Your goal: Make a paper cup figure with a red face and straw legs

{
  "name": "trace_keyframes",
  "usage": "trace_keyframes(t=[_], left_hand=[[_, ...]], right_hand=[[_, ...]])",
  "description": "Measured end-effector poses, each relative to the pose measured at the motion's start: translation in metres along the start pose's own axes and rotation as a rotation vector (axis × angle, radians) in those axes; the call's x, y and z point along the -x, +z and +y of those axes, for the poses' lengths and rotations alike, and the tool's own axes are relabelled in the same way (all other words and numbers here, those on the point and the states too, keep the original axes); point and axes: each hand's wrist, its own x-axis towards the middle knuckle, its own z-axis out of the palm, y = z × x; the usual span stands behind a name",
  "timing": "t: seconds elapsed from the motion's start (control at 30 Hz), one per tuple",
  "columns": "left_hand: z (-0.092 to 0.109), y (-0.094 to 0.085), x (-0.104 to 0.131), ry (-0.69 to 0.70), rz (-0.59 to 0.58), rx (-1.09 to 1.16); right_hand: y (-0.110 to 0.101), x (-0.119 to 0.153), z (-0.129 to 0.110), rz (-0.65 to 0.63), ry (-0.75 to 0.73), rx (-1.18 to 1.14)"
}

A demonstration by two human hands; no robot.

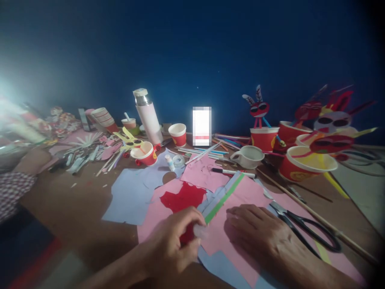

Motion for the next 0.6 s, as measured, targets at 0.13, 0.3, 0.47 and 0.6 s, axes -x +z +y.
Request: trace_keyframes(t=[0.13, 0.3, 0.47, 0.6], left_hand=[[0.003, -0.035, -0.015, -0.191, 0.308, 0.591], [-0.01, -0.083, -0.042, -0.282, 0.493, 0.573], [-0.037, -0.101, -0.063, -0.281, 0.648, 0.321], [-0.053, -0.097, -0.082, -0.267, 0.685, 0.098]], right_hand=[[0.003, 0.004, 0.002, -0.016, 0.011, -0.004], [-0.006, 0.0, -0.004, -0.009, 0.004, 0.013], [-0.013, -0.005, -0.008, -0.033, 0.018, 0.026], [-0.013, -0.004, -0.01, -0.036, 0.036, 0.034]])
